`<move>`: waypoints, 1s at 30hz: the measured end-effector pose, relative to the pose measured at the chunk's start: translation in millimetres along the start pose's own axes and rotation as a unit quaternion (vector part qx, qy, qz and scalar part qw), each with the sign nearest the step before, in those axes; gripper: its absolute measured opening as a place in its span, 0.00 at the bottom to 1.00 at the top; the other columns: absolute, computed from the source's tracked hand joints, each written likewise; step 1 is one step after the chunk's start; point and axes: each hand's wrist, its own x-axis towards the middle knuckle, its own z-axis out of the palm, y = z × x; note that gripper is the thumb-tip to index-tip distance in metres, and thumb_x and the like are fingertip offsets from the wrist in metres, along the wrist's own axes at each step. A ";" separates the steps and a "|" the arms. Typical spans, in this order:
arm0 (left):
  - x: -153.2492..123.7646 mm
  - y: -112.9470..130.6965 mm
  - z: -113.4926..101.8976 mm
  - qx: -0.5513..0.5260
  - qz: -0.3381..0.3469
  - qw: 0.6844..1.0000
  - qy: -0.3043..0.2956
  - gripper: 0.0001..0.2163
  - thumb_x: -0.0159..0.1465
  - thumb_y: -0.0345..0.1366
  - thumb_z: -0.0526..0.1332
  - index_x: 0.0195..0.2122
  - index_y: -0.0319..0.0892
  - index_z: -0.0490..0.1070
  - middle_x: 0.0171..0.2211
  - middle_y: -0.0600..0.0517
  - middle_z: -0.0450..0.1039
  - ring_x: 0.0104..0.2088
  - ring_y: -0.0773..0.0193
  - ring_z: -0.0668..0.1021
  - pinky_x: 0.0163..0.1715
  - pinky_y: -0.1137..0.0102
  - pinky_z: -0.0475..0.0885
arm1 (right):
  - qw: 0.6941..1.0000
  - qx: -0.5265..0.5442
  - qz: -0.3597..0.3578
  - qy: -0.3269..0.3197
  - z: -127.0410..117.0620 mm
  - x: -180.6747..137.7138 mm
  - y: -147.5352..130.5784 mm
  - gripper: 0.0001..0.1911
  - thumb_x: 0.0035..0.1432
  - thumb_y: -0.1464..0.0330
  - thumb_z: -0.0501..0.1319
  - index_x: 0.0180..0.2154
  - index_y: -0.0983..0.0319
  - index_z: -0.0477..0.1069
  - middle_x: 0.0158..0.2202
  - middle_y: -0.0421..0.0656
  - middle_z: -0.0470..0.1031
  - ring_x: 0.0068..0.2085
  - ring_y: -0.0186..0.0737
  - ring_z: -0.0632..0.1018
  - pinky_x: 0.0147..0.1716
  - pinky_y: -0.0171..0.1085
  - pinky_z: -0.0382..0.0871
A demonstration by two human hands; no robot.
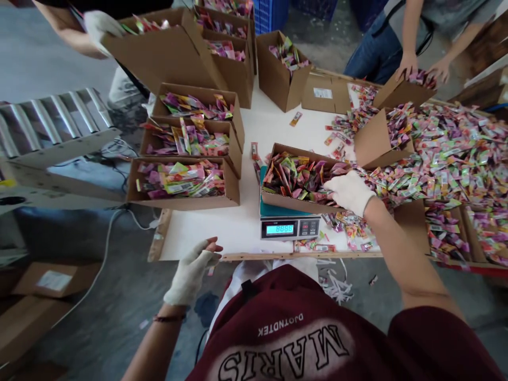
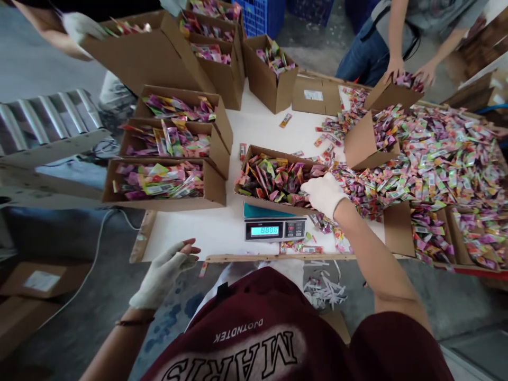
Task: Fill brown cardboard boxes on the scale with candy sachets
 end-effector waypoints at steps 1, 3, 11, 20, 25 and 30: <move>-0.3 -1.5 2.3 0.003 -0.002 1.000 -0.004 0.38 0.45 0.59 0.75 0.50 0.38 0.73 0.37 0.48 0.78 0.34 0.62 0.78 0.37 0.68 0.74 | 1.000 0.017 -0.004 0.020 -0.9 -3.3 4.2 0.14 0.65 0.68 0.58 0.46 0.60 0.81 0.47 0.52 0.83 0.49 0.53 0.81 0.48 0.49 0.64; 0.9 -1.6 8.3 0.010 0.006 1.000 -0.017 0.38 0.46 0.59 0.74 0.51 0.38 0.73 0.38 0.48 0.78 0.35 0.61 0.78 0.37 0.68 0.74 | 0.994 0.072 -0.009 0.079 -4.0 -17.0 14.5 0.14 0.65 0.69 0.58 0.47 0.59 0.81 0.48 0.49 0.83 0.49 0.50 0.81 0.49 0.47 0.67; 8.2 41.8 30.8 0.085 0.148 0.985 -0.033 0.29 0.57 0.54 0.68 0.53 0.38 0.75 0.42 0.45 0.80 0.39 0.58 0.79 0.43 0.65 0.74 | 0.913 0.243 0.116 0.308 -2.0 -136.8 61.9 0.16 0.64 0.60 0.61 0.49 0.57 0.81 0.48 0.46 0.83 0.48 0.52 0.83 0.51 0.50 0.77; 3.4 164.4 80.5 0.112 0.455 0.883 -0.001 0.21 0.68 0.46 0.64 0.56 0.36 0.76 0.45 0.44 0.82 0.42 0.61 0.81 0.47 0.66 0.75 | 0.920 0.191 0.238 0.248 99.2 -181.4 107.7 0.33 0.63 0.55 0.61 0.64 0.65 0.69 0.59 0.58 0.74 0.59 0.60 0.76 0.58 0.57 0.72; -10.7 204.8 129.0 0.189 0.571 0.796 -0.072 0.15 0.71 0.39 0.60 0.53 0.36 0.77 0.47 0.44 0.81 0.46 0.61 0.81 0.51 0.65 0.75 | 0.913 0.206 0.173 0.307 76.1 -136.8 82.0 0.22 0.66 0.59 0.59 0.57 0.61 0.74 0.55 0.53 0.78 0.57 0.55 0.77 0.59 0.53 0.71; -11.3 211.3 161.2 0.211 0.596 0.769 -0.094 0.13 0.71 0.36 0.57 0.52 0.41 0.78 0.48 0.46 0.80 0.50 0.59 0.80 0.55 0.62 0.75 | 0.915 0.221 0.043 0.336 22.5 -71.2 31.1 0.17 0.68 0.65 0.55 0.52 0.60 0.77 0.51 0.50 0.80 0.53 0.49 0.79 0.58 0.48 0.72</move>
